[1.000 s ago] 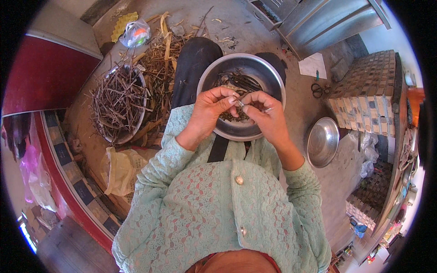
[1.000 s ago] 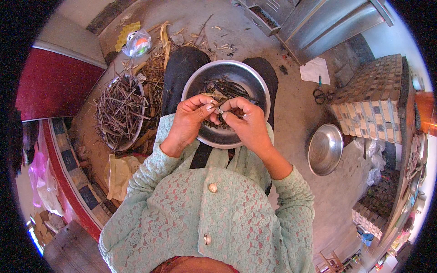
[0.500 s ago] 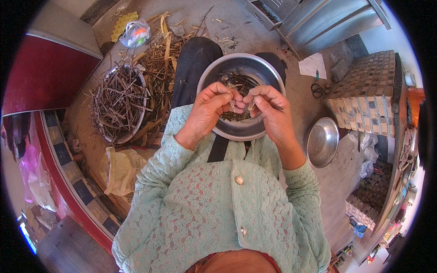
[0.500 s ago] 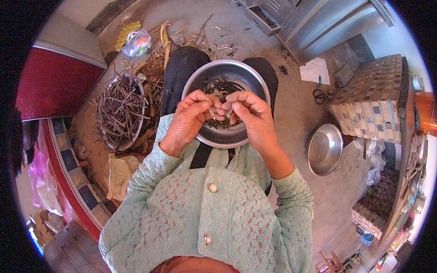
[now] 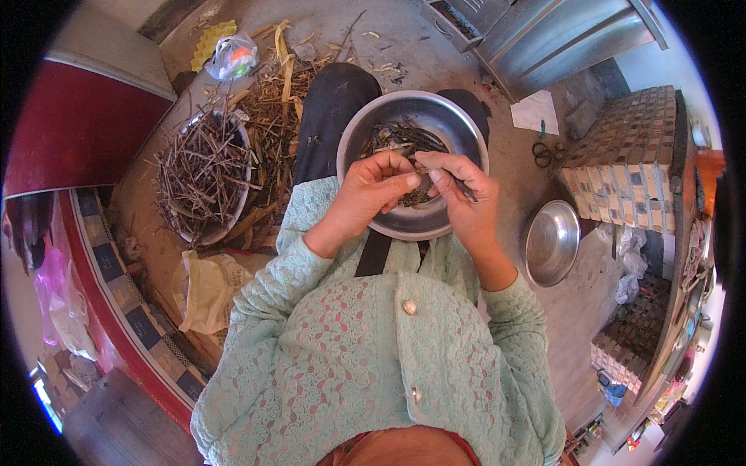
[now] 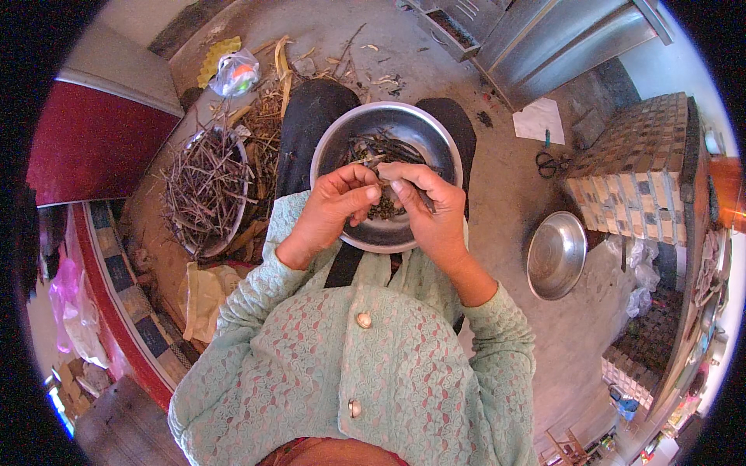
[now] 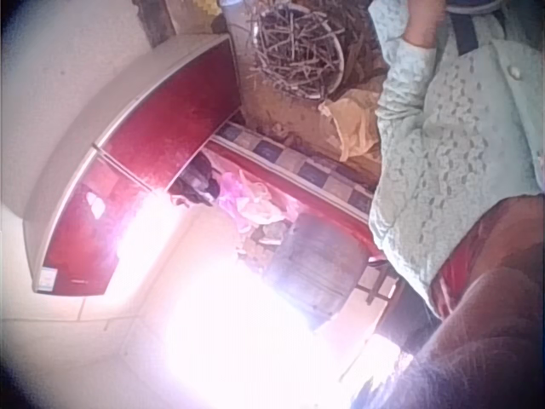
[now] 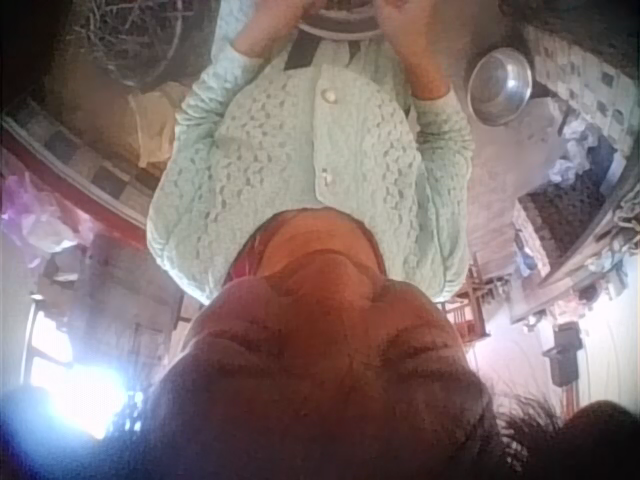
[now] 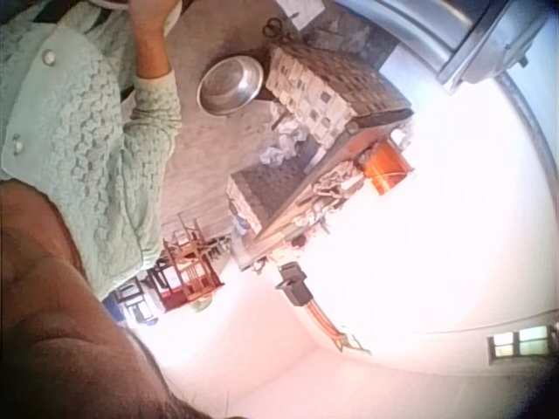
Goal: The person sits on the floor and uses both hands to break dried vegetable stems into smaller pieces over a metal bowl. The broken pieces fall into the bowl while the person continues to process the stems one by one.
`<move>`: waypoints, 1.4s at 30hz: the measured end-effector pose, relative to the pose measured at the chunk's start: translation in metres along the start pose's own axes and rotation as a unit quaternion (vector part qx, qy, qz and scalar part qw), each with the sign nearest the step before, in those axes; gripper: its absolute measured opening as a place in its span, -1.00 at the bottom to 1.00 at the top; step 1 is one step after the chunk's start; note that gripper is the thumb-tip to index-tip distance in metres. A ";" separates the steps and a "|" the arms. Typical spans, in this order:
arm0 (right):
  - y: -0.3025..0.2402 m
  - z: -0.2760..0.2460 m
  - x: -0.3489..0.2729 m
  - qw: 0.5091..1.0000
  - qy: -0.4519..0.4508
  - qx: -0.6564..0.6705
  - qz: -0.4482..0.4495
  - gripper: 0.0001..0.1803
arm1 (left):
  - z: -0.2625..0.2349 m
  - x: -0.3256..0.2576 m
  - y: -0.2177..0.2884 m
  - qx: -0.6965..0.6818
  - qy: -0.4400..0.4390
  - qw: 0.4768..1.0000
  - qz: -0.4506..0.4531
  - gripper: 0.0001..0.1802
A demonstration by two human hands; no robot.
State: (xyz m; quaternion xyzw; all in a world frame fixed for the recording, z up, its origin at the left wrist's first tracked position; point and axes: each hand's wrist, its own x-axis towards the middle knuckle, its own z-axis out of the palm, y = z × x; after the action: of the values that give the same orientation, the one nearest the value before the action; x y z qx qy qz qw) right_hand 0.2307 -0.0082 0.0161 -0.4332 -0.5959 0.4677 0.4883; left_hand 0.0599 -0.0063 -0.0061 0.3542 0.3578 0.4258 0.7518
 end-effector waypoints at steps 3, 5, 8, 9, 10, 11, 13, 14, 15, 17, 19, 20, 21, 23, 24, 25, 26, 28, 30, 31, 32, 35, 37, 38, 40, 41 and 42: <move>-0.002 0.000 0.000 1.000 -0.007 0.003 0.012 -0.80 | -0.001 -0.001 -0.004 -0.002 0.007 1.000 -0.006 -0.91; -0.004 0.000 0.002 1.000 -0.004 0.016 0.023 -0.80 | 0.002 -0.002 -0.005 -0.007 0.018 0.999 0.027 -0.91; -0.001 -0.004 0.003 0.998 -0.005 0.054 0.013 -0.80 | 0.004 -0.001 -0.006 -0.003 0.025 0.998 0.056 -0.92; -0.001 -0.004 0.003 0.998 -0.007 0.056 0.014 -0.81 | 0.004 0.000 -0.006 0.000 0.025 0.998 0.062 -0.92; -0.001 -0.003 0.003 0.998 -0.009 0.058 0.015 -0.81 | 0.004 0.000 -0.007 0.011 0.025 0.997 0.069 -0.92; -0.001 -0.003 0.003 0.998 -0.011 0.060 0.016 -0.82 | 0.004 0.001 -0.009 0.023 0.025 0.997 0.075 -0.91; -0.003 -0.003 0.002 0.998 -0.016 0.050 0.019 -0.82 | 0.002 0.003 -0.014 0.038 0.022 0.994 0.098 -0.91; -0.003 -0.003 0.002 0.999 -0.019 0.044 0.021 -0.82 | 0.001 0.005 -0.018 0.042 0.019 0.992 0.114 -0.91; -0.003 -0.002 0.002 0.998 -0.018 0.051 0.022 -0.83 | 0.000 0.006 -0.020 0.047 0.016 0.990 0.130 -0.91; 0.000 -0.001 0.001 0.998 -0.015 0.063 0.025 -0.83 | 0.002 0.002 -0.011 0.031 0.019 0.997 0.067 -0.89; 0.002 -0.003 0.000 0.999 -0.024 0.038 0.020 -0.83 | 0.001 0.002 -0.009 0.038 0.023 0.998 0.043 -0.89; 0.002 -0.003 0.000 0.999 -0.028 0.026 0.017 -0.83 | 0.001 0.003 -0.012 0.053 0.025 0.997 0.051 -0.90; 0.001 -0.002 0.000 0.999 -0.031 0.017 0.012 -0.83 | 0.000 0.004 -0.013 0.068 0.027 0.996 0.058 -0.90; -0.002 0.000 0.000 0.999 -0.036 0.001 0.003 -0.83 | 0.001 0.005 -0.012 0.062 0.048 0.994 0.071 -0.88; -0.003 0.000 0.002 0.997 -0.043 -0.046 -0.047 -0.83 | 0.001 0.005 -0.011 0.059 0.058 0.994 0.078 -0.86; -0.003 -0.002 0.006 0.990 -0.048 -0.092 -0.096 -0.82 | 0.002 0.004 -0.009 0.038 0.071 0.994 0.069 -0.85; -0.003 -0.004 0.009 0.978 -0.054 -0.138 -0.145 -0.82 | 0.002 0.003 -0.006 0.017 0.084 0.995 0.060 -0.84; -0.008 -0.008 0.012 0.987 -0.037 -0.115 -0.103 -0.81 | 0.000 0.001 -0.001 -0.016 0.094 0.994 0.053 -0.84; -0.015 -0.012 0.014 0.994 -0.021 -0.080 -0.065 -0.80 | -0.001 0.001 0.002 -0.038 0.091 0.994 0.056 -0.88; -0.019 -0.014 0.015 0.997 -0.013 -0.056 -0.048 -0.80 | 0.000 0.001 0.002 -0.011 0.091 0.994 0.062 -0.85; -0.021 -0.015 0.015 0.999 -0.005 -0.032 -0.031 -0.79 | 0.000 0.002 0.000 0.016 0.091 0.993 0.068 -0.83; -0.022 -0.020 0.018 1.000 0.014 0.024 0.011 -0.78 | -0.005 0.009 -0.016 0.191 0.069 0.967 0.154 -0.80; -0.021 -0.021 0.018 0.997 0.029 0.058 0.036 -0.75 | -0.004 0.009 -0.013 0.359 0.050 0.923 0.132 -0.80; -0.019 -0.024 0.018 0.995 0.023 0.083 0.054 -0.76 | -0.001 0.010 -0.011 0.439 0.037 0.887 0.139 -0.80; -0.014 -0.029 0.016 0.987 0.007 0.135 0.088 -0.76 | 0.008 0.012 -0.011 0.589 0.014 0.794 0.151 -0.77; -0.016 -0.029 0.016 0.984 0.002 0.146 0.107 -0.77 | 0.010 0.014 -0.015 0.642 0.014 0.753 0.141 -0.76; -0.020 -0.027 0.016 0.980 -0.003 0.157 0.125 -0.77 | 0.013 0.016 -0.017 0.669 0.013 0.731 0.131 -0.76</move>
State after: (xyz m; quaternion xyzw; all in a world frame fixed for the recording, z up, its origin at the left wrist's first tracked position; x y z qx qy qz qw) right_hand 0.2543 0.0072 0.0407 -0.4209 -0.4581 0.6140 0.4858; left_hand 0.0835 -0.0020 -0.0177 0.8035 0.5101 0.1748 0.2522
